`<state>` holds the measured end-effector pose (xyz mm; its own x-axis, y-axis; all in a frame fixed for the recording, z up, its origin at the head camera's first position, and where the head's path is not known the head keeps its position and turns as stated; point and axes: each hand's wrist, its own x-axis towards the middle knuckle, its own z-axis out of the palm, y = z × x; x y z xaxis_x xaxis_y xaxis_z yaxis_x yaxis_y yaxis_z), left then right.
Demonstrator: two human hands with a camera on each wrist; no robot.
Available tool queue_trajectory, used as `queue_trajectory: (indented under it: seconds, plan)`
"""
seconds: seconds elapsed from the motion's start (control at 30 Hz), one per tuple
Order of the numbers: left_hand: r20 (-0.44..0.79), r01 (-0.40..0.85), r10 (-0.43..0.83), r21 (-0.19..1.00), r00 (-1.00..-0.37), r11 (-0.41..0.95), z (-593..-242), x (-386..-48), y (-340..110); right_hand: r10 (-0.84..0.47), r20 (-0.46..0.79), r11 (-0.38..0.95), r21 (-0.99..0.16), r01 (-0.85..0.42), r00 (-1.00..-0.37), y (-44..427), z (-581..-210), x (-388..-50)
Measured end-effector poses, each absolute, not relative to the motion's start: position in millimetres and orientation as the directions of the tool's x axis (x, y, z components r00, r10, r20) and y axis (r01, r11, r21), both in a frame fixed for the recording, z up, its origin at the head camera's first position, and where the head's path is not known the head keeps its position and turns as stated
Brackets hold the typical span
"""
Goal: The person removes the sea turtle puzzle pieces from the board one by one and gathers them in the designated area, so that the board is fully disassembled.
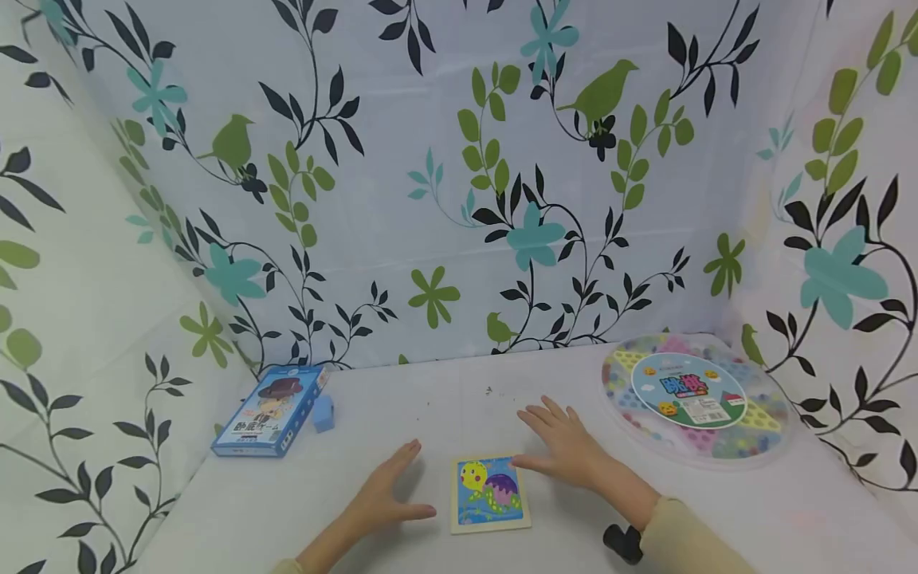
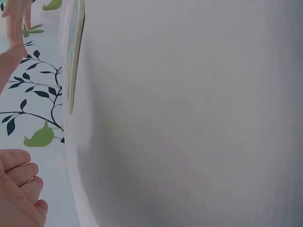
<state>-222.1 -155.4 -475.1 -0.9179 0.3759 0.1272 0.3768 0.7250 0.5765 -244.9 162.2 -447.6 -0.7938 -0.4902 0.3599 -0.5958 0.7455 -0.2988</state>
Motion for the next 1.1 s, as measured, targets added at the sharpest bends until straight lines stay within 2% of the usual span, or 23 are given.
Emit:
queue_trajectory:
  seconds: [0.13,0.33,0.5,0.8,0.97,1.1]
  plan:
    - [0.105,0.353,0.371,0.615,-0.923,0.705,-476,-220,-148,-0.491,0.363,0.720,-0.343,-0.603,-0.792,152,-447,-246]
    - [0.147,0.380,0.371,0.609,-0.917,0.697,-478,-217,-139,-0.503,0.371,0.682,-0.386,-0.622,-0.781,136,-447,-246]
    - [0.163,0.385,0.375,0.653,-0.912,0.652,-481,-217,-135,-0.483,0.357,0.673,-0.434,-0.599,-0.800,126,-448,-246]
    - [0.240,0.471,0.442,0.695,-0.864,0.543,-497,-218,-126,-0.461,0.345,0.648,-0.499,-0.576,-0.817,113,-457,-251]
    - [0.346,0.583,0.486,0.630,-0.802,0.514,-501,-216,-125,-0.459,0.360,0.640,-0.500,-0.583,-0.812,106,-470,-257]
    - [0.351,0.600,0.503,0.614,-0.790,0.513,-506,-216,-126,-0.460,0.380,0.625,-0.503,-0.596,-0.803,99,-476,-257]
